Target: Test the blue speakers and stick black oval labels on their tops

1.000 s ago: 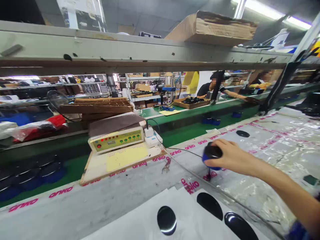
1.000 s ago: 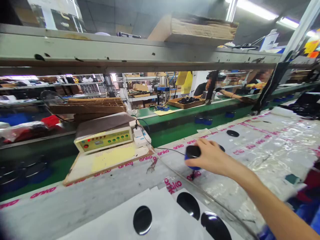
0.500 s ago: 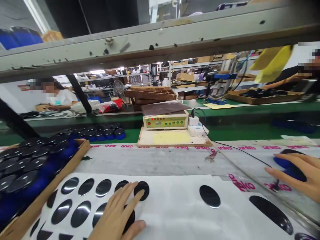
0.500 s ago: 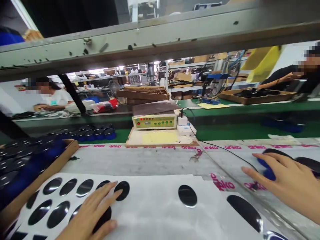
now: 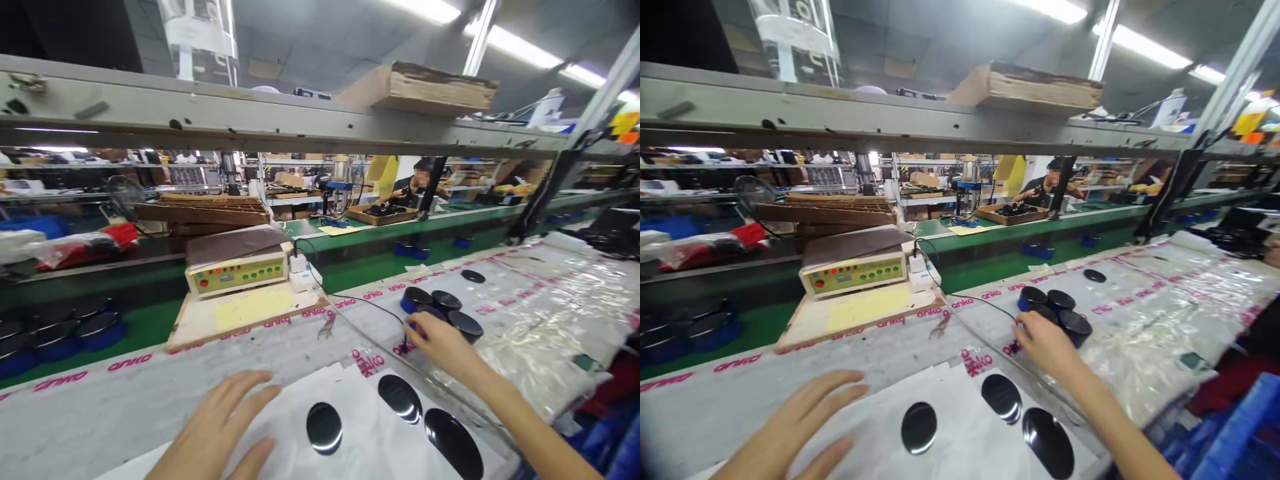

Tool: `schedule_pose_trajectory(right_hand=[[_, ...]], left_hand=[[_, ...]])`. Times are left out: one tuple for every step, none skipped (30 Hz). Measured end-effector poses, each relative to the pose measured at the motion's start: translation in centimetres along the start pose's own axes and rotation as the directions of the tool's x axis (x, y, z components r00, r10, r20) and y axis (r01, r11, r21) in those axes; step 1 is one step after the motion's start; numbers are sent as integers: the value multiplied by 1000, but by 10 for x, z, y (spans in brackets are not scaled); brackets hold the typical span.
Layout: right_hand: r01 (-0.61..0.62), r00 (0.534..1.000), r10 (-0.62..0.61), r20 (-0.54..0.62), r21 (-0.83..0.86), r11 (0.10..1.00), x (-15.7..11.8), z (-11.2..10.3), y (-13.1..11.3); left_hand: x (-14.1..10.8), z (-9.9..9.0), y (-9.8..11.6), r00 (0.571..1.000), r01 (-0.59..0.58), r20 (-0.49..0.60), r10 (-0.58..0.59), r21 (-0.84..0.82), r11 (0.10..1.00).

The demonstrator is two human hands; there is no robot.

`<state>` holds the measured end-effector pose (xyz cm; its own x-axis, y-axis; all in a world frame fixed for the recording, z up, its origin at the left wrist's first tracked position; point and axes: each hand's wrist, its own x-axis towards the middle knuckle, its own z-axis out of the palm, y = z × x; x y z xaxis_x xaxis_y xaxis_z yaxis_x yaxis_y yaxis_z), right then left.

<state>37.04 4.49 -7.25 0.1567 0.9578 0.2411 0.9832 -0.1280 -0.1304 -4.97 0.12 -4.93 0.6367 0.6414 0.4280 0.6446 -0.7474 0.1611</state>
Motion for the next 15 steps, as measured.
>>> schedule_pose_trajectory(right_hand=[[-5, 1000, 5, 16, 9, 1000, -6, 5, -10], [-24, 999, 24, 29, 14, 1000, -12, 11, -19], [-55, 998, 54, 36, 18, 998, -16, 16, -27], [-92, 995, 91, 41, 24, 995, -19, 22, -33], [-128, 991, 126, 45, 35, 991, -20, 28, -37], [-159, 987, 156, 48, 53, 986, -20, 33, -39], [-185, 982, 181, 52, 77, 980, -19, 38, -40], [-206, 978, 201, 56, 105, 973, -16, 43, -39], [-222, 975, 216, 60, 136, 965, -14, 46, -37], [-233, 972, 226, 64, 170, 957, -11, 49, -35], [-241, 970, 232, 65, 207, 948, -8, 51, -32], [-246, 969, 238, 65, 247, 937, -7, 52, -29], [-249, 968, 242, 61, 289, 924, -6, 51, -26], [-250, 968, 246, 55, 335, 908, -7, 50, -23], [-245, 968, 247, 47, 387, 889, -9, 47, -20]], left_hand=[[33, 2, 14, 999, -5, 48, 11, -118, 993], [65, 7, 28, 995, -1, 92, 25, -250, 968], [97, 16, 41, 992, 6, 120, 45, -394, 919], [127, 28, 54, 989, 24, 139, 59, -528, 849], [156, 43, 67, 988, 17, 136, 75, -573, 820], [182, 61, 80, 989, 22, 133, 71, -598, 801], [206, 79, 93, 987, 34, 141, 71, -626, 779], [227, 97, 106, 988, 61, 145, 46, -651, 756], [245, 115, 119, 986, 99, 167, 21, -675, 732], [260, 130, 132, 982, 143, 188, -14, -697, 703], [273, 142, 143, 975, 193, 215, -51, -717, 670], [283, 151, 151, 967, 238, 239, -84, -738, 632], [291, 155, 157, 959, 277, 262, -113, -760, 587], [296, 156, 159, 951, 308, 279, -136, -785, 537], [298, 153, 157, 944, 330, 291, -155, -813, 481]])
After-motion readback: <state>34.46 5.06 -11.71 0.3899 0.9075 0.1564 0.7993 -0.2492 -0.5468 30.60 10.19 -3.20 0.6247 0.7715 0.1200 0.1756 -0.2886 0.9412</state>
